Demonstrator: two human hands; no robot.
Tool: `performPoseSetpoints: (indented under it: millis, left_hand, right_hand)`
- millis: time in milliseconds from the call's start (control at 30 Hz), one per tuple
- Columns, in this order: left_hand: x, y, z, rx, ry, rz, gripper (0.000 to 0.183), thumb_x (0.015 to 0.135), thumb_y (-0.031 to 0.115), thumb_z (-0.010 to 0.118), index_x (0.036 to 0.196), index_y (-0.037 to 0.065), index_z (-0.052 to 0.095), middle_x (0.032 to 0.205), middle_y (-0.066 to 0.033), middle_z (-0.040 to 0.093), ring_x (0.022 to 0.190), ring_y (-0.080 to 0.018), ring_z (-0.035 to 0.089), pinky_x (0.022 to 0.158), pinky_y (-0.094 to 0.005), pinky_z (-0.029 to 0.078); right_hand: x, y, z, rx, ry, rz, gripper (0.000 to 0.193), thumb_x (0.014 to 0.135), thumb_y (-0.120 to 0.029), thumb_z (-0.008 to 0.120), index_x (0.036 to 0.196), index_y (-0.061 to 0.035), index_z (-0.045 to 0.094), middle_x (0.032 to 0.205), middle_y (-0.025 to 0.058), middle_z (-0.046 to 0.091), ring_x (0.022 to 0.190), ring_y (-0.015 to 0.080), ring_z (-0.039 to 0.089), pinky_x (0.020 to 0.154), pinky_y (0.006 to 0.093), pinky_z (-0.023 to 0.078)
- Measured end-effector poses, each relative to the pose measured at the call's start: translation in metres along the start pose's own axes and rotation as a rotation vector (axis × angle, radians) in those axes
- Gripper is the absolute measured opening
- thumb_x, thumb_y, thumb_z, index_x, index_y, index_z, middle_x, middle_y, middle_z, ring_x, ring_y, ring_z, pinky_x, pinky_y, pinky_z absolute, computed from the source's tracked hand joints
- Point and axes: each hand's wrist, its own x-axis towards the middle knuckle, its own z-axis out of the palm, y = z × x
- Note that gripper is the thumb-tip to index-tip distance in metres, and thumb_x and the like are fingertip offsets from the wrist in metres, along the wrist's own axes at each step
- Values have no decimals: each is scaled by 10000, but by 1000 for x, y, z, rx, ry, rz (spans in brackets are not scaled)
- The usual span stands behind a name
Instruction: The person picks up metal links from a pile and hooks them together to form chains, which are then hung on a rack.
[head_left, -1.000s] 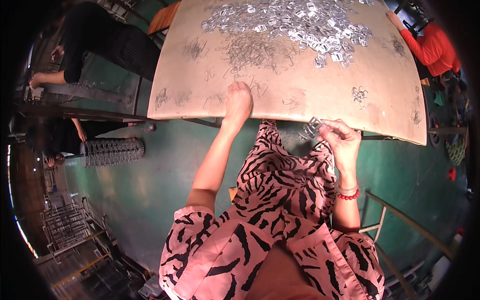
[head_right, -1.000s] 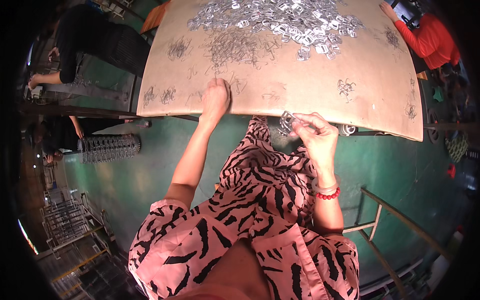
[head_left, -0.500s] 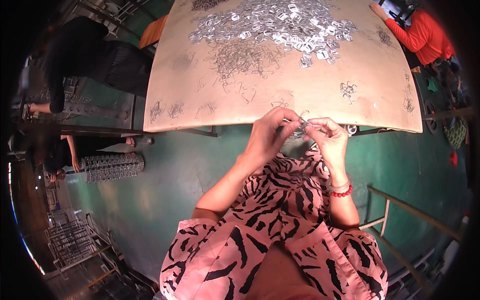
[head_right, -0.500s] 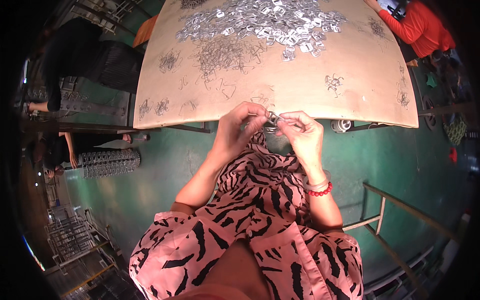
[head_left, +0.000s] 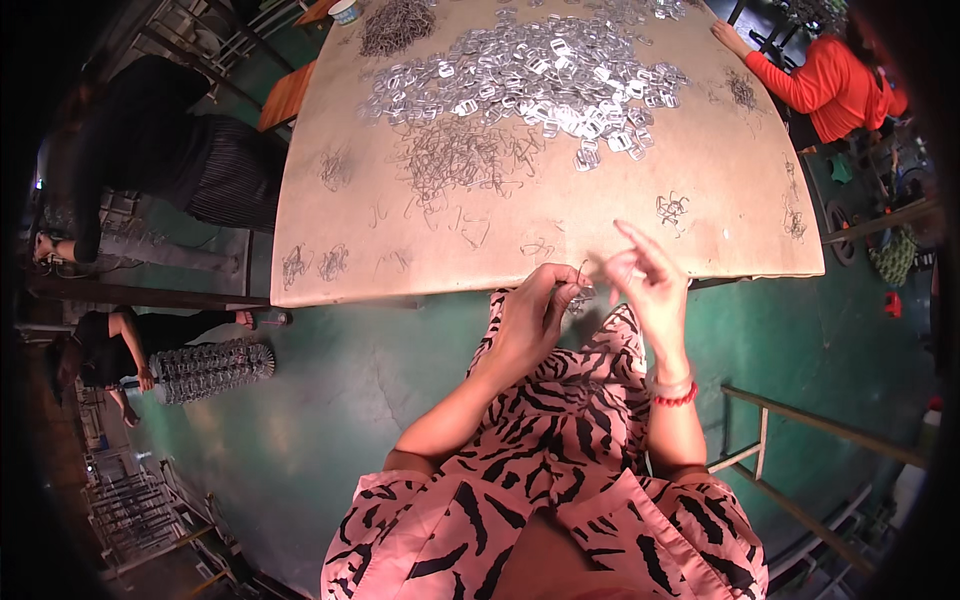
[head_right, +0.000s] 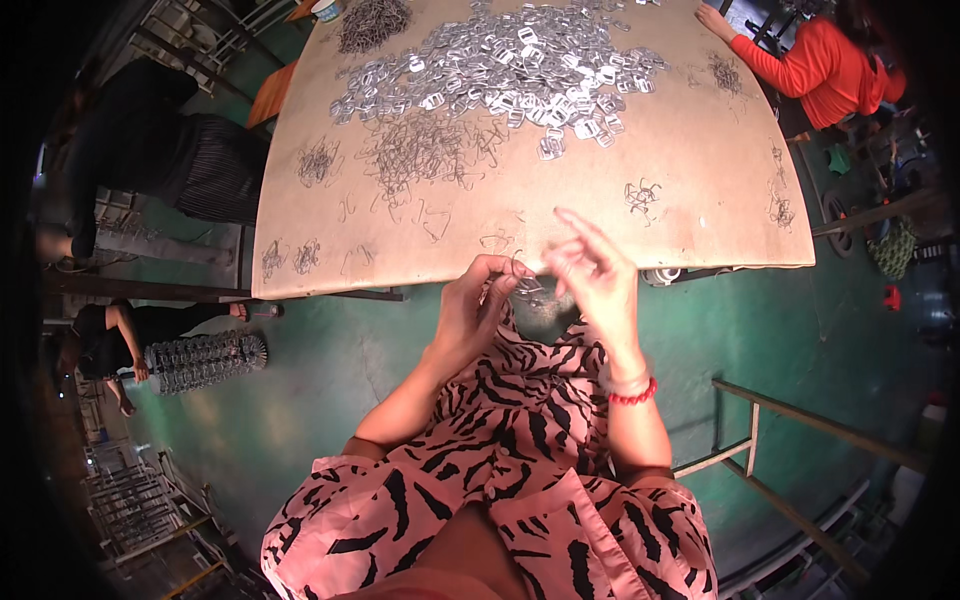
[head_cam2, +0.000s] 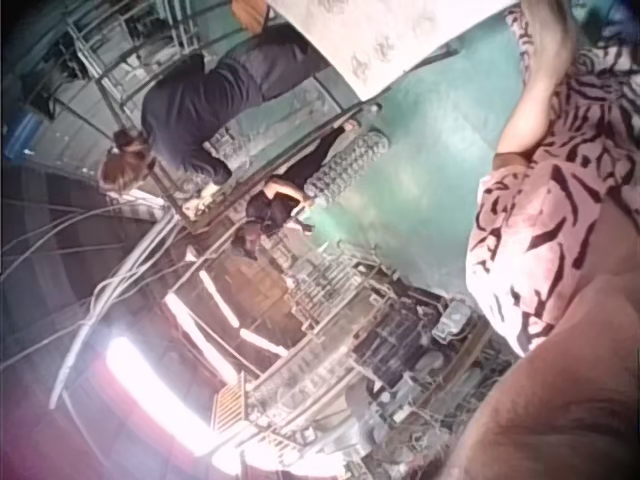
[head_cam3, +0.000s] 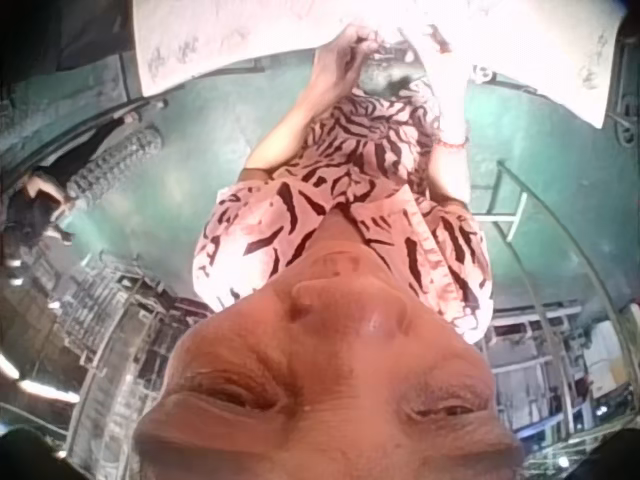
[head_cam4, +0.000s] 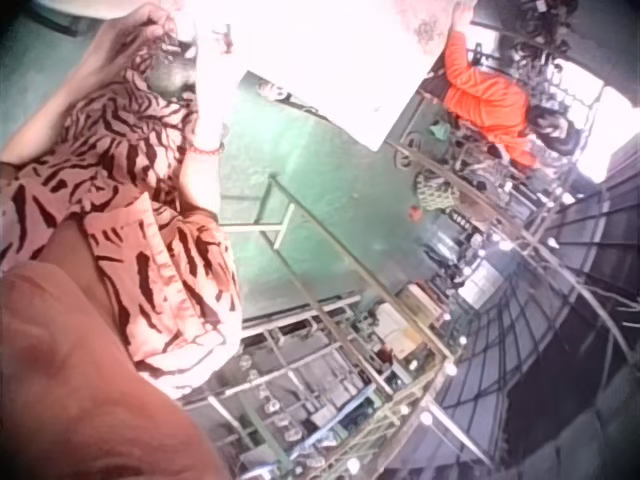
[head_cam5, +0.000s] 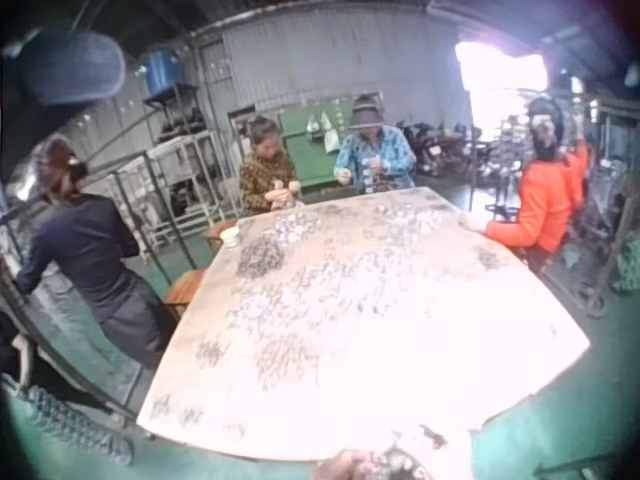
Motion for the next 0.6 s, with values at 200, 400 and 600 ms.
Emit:
performPoseSetpoints:
  millis: [200, 400, 600]
  left_hand:
    - [-8, -12, -5, -88, -14, -51, 61, 911, 43, 494, 942, -6, 511, 867, -81, 642, 807, -117, 597, 725, -256, 475]
    - [-5, -10, -1, -48, -14, -15, 76, 888, 59, 525, 940, 4, 516, 879, -104, 641, 830, -194, 627, 749, -293, 477]
    - [2, -11, -7, -36, 14, 14, 133, 890, 123, 531, 959, 10, 542, 874, -113, 623, 810, -215, 621, 728, -300, 468]
  right_hand:
    - [146, 62, 19, -642, 48, -179, 288, 814, -213, 635, 1035, -30, 654, 876, 193, 628, 722, 239, 621, 654, 328, 476]
    - [210, 117, -16, -1121, 72, -218, 166, 729, -132, 621, 848, -40, 690, 720, 184, 646, 716, 316, 647, 685, 372, 504]
    - [130, 48, -13, -378, 9, 130, 292, 808, 25, 581, 1099, 47, 575, 856, 120, 669, 761, 144, 652, 664, 245, 519]
